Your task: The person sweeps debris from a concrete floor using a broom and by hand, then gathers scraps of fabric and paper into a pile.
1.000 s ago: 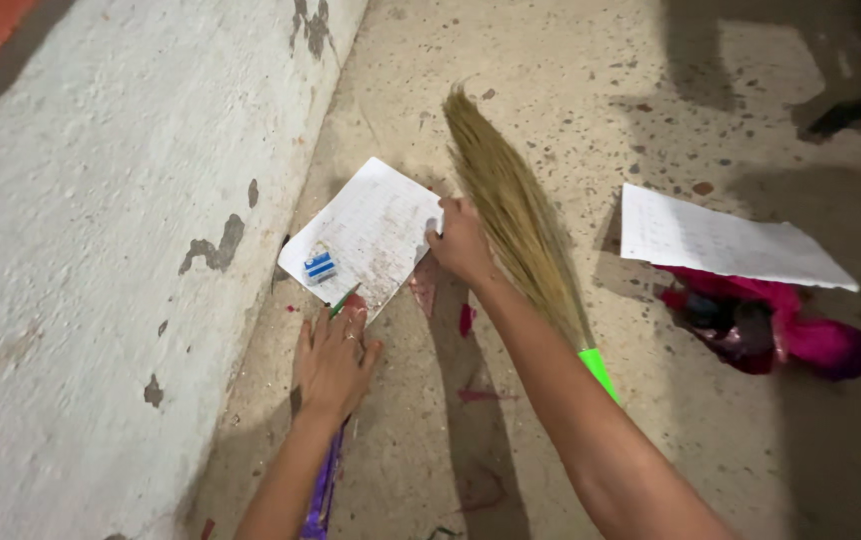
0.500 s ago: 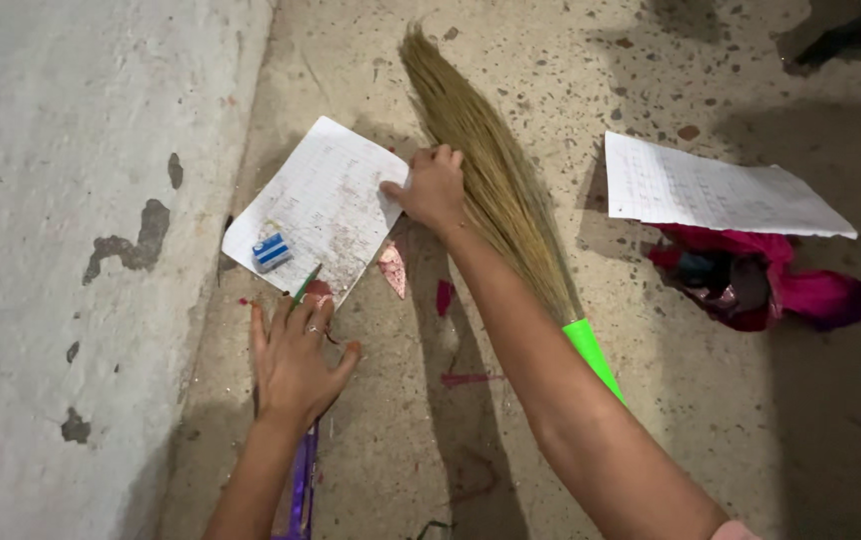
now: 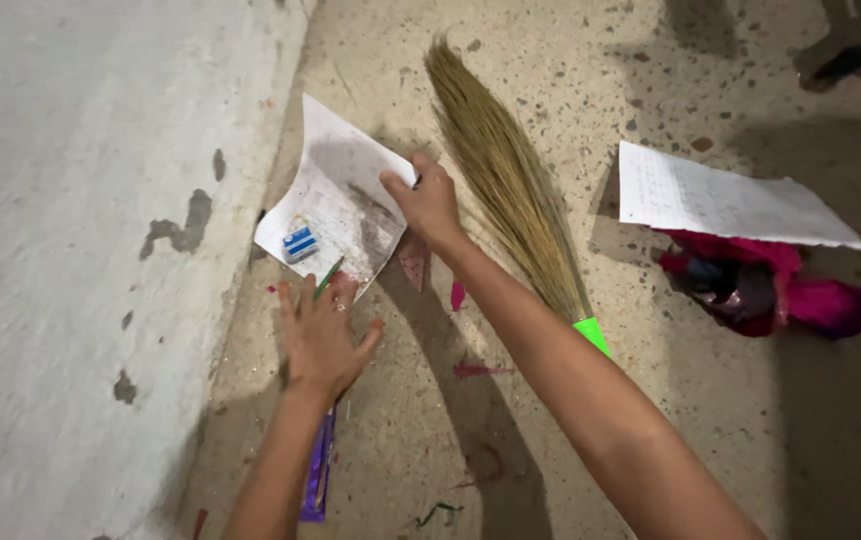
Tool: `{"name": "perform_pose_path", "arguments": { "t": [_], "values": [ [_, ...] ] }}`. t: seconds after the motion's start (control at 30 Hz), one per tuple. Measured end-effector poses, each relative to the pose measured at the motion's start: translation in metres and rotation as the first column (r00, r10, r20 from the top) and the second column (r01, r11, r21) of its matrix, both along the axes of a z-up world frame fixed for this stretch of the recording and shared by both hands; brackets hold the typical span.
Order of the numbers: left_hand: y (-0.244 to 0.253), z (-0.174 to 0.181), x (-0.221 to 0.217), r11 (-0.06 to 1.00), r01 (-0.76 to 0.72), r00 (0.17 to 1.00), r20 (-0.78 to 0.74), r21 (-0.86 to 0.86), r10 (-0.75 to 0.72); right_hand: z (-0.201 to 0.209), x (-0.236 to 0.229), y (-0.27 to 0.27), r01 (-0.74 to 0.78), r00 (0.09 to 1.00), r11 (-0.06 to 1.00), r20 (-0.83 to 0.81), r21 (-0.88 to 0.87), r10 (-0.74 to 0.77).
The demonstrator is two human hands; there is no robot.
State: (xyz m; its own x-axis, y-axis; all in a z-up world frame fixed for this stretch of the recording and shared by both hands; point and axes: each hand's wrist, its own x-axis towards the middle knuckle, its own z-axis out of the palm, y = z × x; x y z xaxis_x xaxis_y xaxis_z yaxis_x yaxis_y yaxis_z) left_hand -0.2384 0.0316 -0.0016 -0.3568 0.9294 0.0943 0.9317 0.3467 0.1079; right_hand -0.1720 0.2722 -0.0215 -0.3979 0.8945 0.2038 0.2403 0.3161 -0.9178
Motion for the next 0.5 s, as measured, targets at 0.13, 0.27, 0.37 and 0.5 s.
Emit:
{"name": "perform_pose_path", "arguments": {
  "t": [0.13, 0.27, 0.37, 0.5],
  "values": [
    [-0.014, -0.008, 0.016, 0.940, -0.062, 0.996, -0.035, 0.337, 0.078, 0.060, 0.024, -0.037, 0.044, 0.992, 0.962, -0.128, 0.269, -0.010],
    [-0.022, 0.029, 0.006, 0.859, -0.202, 0.979, 0.109, 0.470, 0.170, 0.107, 0.059, -0.069, -0.004, 0.982, 0.956, -0.177, 0.293, 0.058],
    [-0.030, 0.071, 0.001, 0.788, -0.389, 0.906, 0.352, 0.477, 0.234, 0.137, 0.086, -0.091, -0.120, 0.951, 0.983, -0.267, 0.139, 0.154],
    [-0.039, 0.117, -0.004, 0.789, -0.386, 0.877, 0.455, 0.479, 0.152, 0.177, 0.114, -0.119, -0.316, 0.891, 0.949, -0.352, -0.021, 0.288]
  ]
}}
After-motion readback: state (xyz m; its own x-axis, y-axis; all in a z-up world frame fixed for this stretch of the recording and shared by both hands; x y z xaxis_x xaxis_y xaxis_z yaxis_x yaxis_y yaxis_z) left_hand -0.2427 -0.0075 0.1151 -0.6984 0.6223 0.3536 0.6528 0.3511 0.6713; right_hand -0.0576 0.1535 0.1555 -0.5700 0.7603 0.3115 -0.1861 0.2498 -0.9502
